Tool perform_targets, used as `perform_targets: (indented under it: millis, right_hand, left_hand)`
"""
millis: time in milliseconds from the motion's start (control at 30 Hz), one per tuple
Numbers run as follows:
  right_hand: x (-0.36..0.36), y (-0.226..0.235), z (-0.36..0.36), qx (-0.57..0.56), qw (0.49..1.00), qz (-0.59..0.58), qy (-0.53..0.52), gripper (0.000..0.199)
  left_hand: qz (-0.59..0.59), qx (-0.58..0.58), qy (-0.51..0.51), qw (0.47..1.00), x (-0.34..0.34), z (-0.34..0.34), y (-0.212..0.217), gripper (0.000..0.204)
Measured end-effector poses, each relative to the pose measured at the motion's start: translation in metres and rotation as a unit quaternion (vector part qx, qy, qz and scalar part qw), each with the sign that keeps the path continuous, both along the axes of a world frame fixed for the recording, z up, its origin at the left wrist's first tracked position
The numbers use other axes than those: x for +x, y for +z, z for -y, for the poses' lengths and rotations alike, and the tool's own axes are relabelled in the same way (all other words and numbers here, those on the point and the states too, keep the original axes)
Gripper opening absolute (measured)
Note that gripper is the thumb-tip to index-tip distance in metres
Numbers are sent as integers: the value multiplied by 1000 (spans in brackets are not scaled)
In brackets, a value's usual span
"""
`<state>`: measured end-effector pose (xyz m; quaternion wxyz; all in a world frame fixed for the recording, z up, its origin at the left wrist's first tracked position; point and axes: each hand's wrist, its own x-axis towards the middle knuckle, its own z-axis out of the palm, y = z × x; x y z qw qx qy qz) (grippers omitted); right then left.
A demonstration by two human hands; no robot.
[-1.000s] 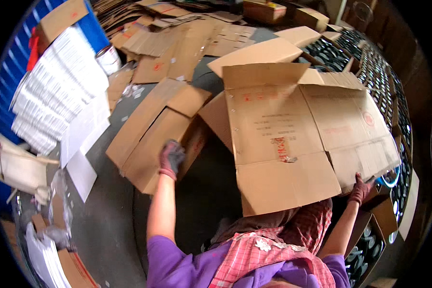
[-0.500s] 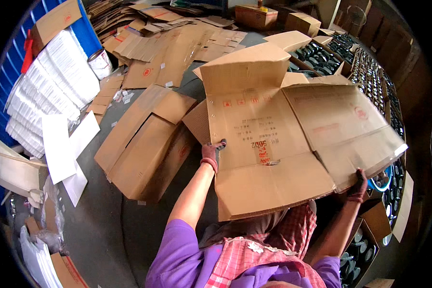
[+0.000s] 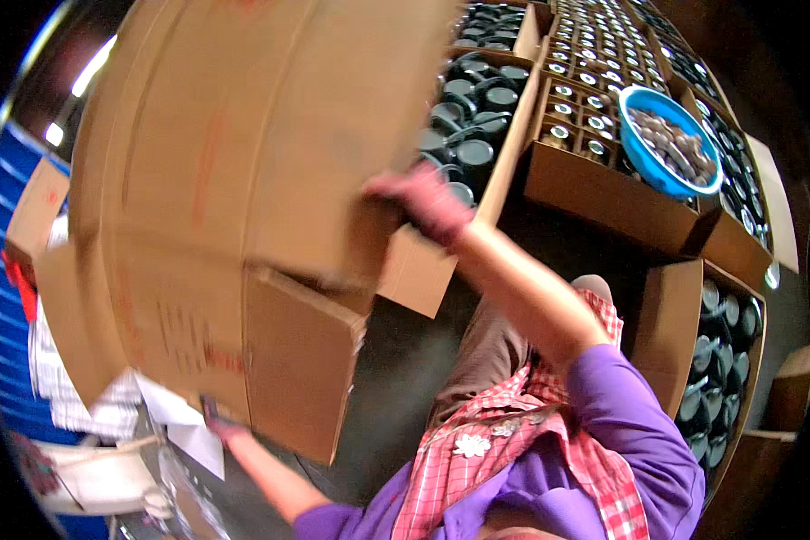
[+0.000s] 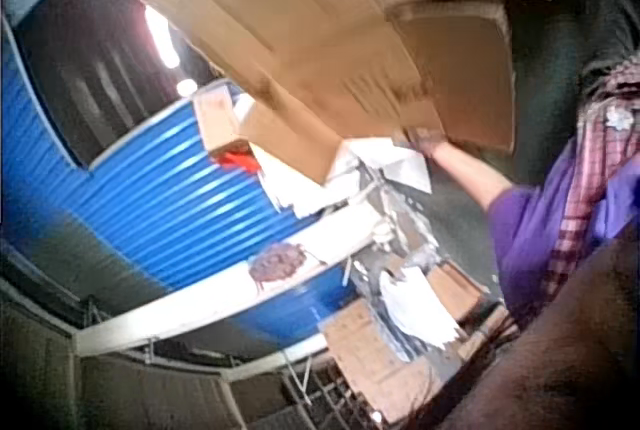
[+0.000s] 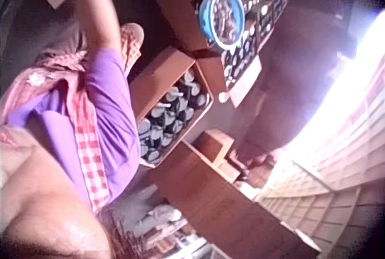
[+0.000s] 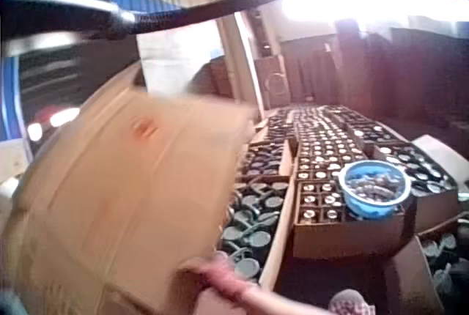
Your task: The person assembles vacuum flasks by hand. They insert glass liners into plastic housings, place stoppers on the liners from a bowl, and screw on the remaining plastic components to complete the assembly before placing the flasks into partitioned cardboard boxes.
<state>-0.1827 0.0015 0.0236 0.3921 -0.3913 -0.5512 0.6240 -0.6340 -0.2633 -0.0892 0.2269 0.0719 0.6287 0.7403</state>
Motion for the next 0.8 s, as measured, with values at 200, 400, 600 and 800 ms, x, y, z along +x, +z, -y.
perform_targets:
  millis: [200, 400, 600, 800]
  right_hand:
    - [-123, -179, 61, -53, 917, 294, 264, 53]
    - [-16, -187, 63, -62, 972, 109, 198, 57]
    - [218, -126, 76, -33, 938, -84, -335, 28]
    - [333, -304, 207, -173, 852, 375, -322, 24]
  left_hand:
    - [-81, -598, 196, 773, -55, 157, -89, 62]
    - [-266, -569, 87, 773, 43, 99, -57, 62]
    - [-369, -92, -173, 909, 126, -56, -62, 60]
    - [-573, 7, -462, 677, 310, -208, -36, 47]
